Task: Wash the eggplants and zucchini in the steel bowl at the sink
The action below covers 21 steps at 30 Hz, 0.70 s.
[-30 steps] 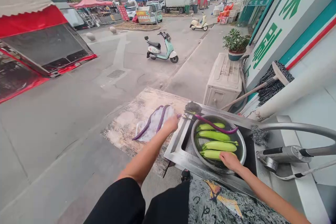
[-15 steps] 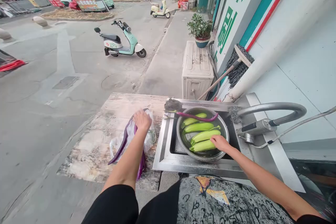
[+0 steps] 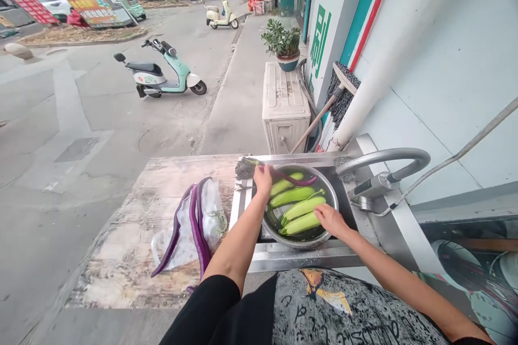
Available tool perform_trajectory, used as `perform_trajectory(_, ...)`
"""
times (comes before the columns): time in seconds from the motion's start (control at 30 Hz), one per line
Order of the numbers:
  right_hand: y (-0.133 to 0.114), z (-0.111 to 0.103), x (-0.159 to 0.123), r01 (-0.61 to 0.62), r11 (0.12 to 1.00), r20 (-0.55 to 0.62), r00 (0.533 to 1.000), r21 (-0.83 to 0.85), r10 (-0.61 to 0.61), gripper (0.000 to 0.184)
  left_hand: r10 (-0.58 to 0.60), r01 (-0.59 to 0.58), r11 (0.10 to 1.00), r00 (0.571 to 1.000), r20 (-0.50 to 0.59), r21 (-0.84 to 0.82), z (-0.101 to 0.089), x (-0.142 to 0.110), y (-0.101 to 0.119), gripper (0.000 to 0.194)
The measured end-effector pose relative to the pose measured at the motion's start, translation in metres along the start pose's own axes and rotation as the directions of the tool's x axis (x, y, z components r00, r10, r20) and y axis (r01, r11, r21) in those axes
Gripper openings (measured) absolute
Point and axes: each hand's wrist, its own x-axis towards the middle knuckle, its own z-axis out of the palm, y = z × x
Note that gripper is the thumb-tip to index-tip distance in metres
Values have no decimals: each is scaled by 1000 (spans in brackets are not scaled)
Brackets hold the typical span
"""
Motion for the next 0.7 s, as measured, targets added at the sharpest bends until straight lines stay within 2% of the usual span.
perform_trajectory(0.03,-7,-5,2,57,998,-113,992,-7,-58,36,117,-117,989,993,-6,-95,-1,-7,11,38)
perform_trajectory(0.07,-15,-11,5,131,991,-219,967,-15,-131,42,247,-246,950,969,-20,-191,-4,-15,24,36)
perform_trajectory(0.13,-37,-27,11,296,955,-376,882,-24,-283,50,487,-482,820,871,-65,-309,-17,-33,51,31)
perform_trajectory(0.17,-50,-36,15,370,929,-430,838,-8,-337,51,578,-570,765,813,-71,-299,-28,-43,65,29)
perform_trajectory(0.23,-75,-55,19,470,879,-521,771,76,-367,52,716,-708,683,697,-26,-180,-52,-65,89,26)
perform_trajectory(0.3,-95,-72,19,524,822,-559,759,220,-334,51,787,-793,609,605,119,-2,-73,-87,104,22)
perform_trajectory(0.33,-102,-78,18,530,790,-552,776,310,-304,51,788,-815,573,577,215,85,-79,-97,108,20)
perform_trajectory(0.4,-109,-82,17,467,718,-473,854,516,-215,48,725,-824,515,566,392,237,-83,-114,108,18)
perform_trajectory(0.47,-109,-74,18,305,610,-320,943,731,-89,46,609,-798,471,603,516,377,-76,-124,98,21)
perform_trajectory(0.5,-106,-67,19,209,534,-227,973,819,-33,47,546,-780,449,626,557,436,-70,-126,90,22)
perform_trajectory(0.57,-97,-48,22,40,365,-53,998,930,27,47,429,-754,412,656,621,512,-56,-126,72,25)
perform_trajectory(0.6,-92,-38,23,-21,288,11,999,957,37,47,380,-752,405,656,652,521,-50,-125,62,27)
perform_trajectory(0.7,-74,-13,25,-133,160,130,991,978,28,44,281,-769,433,611,740,471,-38,-120,35,31)
